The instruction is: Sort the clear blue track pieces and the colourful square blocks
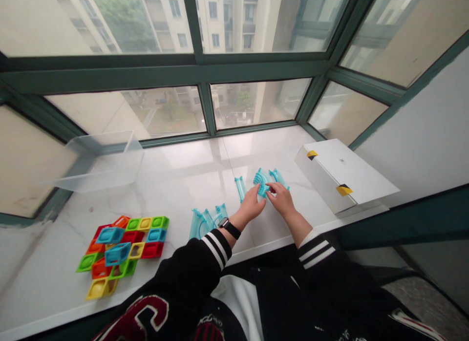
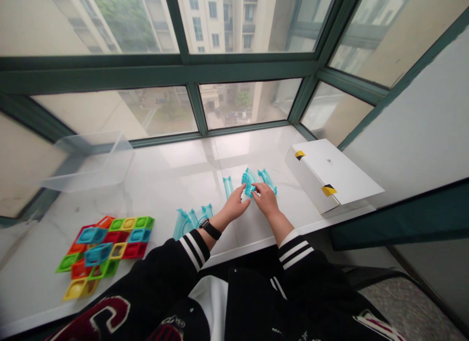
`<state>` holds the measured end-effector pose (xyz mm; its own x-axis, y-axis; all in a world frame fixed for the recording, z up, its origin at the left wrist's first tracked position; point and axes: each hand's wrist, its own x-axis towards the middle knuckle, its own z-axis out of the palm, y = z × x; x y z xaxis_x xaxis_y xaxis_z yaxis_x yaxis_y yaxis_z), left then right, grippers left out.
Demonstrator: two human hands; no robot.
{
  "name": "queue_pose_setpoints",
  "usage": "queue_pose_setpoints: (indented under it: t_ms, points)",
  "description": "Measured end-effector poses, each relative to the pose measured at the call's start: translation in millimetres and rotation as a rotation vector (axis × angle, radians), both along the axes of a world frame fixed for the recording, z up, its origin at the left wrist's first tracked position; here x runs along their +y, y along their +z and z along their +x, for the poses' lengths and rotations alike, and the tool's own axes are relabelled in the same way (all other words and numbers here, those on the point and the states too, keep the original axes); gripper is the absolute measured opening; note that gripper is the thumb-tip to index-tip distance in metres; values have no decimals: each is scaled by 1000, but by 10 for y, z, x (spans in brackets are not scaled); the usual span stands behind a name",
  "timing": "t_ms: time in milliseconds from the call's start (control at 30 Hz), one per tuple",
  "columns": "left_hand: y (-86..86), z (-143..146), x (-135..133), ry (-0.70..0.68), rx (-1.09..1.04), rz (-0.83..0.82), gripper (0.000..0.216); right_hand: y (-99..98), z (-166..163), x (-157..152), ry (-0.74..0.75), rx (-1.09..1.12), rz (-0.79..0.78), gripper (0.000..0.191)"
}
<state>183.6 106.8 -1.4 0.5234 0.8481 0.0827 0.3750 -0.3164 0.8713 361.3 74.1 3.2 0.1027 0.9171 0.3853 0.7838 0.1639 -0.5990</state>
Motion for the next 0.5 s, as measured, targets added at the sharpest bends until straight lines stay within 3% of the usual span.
queue_pose_setpoints:
  t_ms: [267, 400, 500]
  points:
    - [42, 4, -15, -5, 1, -18, 71, -26, 23, 8, 24, -26, -7, 29]
    - [204, -101, -10, 2, -38, -37, 72, -26, 45, -12, 31, -29, -19, 36]
    - [398, -373, 4, 17, -122, -29, 65, -33, 53, -53, 8, -22, -18, 48]
